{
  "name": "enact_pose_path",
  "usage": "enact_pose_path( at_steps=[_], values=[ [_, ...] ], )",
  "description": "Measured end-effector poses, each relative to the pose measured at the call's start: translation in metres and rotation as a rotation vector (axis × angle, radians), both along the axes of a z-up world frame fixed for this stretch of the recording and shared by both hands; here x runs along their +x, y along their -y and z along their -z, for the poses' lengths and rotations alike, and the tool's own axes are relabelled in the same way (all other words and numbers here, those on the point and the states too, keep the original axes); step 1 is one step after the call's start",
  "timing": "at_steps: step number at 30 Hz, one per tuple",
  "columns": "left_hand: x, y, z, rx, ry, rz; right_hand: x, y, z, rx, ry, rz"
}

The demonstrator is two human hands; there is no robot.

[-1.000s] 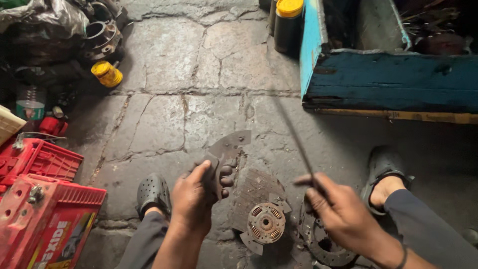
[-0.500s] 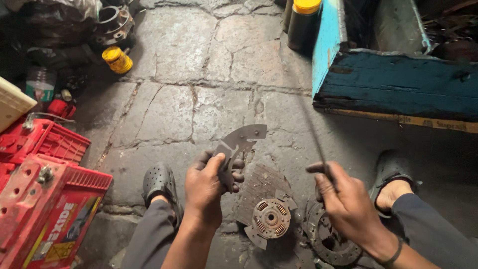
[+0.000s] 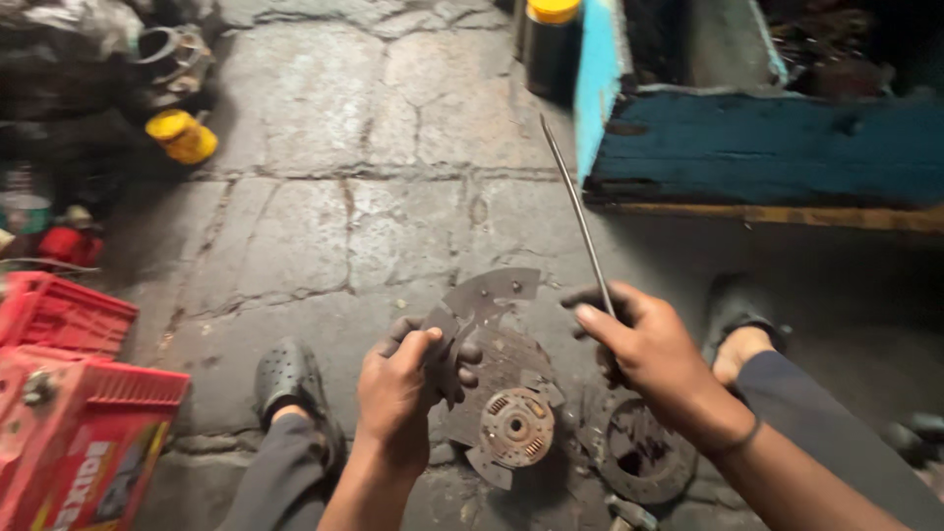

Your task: The person sits on the floor and uses a hammer and metal rod to adjust and assemble a curved metal plate onto a circular mechanical component. They repeatedly strike the rod and inspect the fit of the parts.

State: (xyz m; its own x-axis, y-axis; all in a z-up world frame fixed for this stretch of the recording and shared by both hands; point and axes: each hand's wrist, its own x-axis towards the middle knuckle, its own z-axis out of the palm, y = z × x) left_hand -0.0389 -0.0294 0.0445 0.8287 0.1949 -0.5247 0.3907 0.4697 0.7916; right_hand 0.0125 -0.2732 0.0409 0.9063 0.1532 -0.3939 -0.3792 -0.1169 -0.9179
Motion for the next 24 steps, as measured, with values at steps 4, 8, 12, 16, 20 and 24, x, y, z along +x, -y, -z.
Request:
enact_pose_path(
  at_steps=[4,8,12,16,20,24],
  values=[
    [-0.006,0.015,0.005,-0.063,0.075,0.135,0.003,0.000,-0.006,0.152,-0.118,0.036],
    [-0.007,0.020,0.004,-0.055,0.077,0.216,0.003,-0.001,-0.008,0.179,-0.046,-0.048],
    [-0.010,0.019,0.000,-0.047,0.063,0.456,0.000,0.005,-0.008,0.097,0.020,-0.123],
    [-0.012,0.028,0.002,0.080,-0.030,0.492,-0.004,0.005,-0.012,-0.104,0.043,-0.215],
    [-0.012,0.030,0.006,0.084,0.052,0.504,-0.003,0.005,-0.018,-0.032,-0.049,-0.240],
    [-0.013,0.035,0.007,0.109,0.083,0.511,-0.005,0.002,-0.015,-0.077,-0.005,-0.263]
  ],
)
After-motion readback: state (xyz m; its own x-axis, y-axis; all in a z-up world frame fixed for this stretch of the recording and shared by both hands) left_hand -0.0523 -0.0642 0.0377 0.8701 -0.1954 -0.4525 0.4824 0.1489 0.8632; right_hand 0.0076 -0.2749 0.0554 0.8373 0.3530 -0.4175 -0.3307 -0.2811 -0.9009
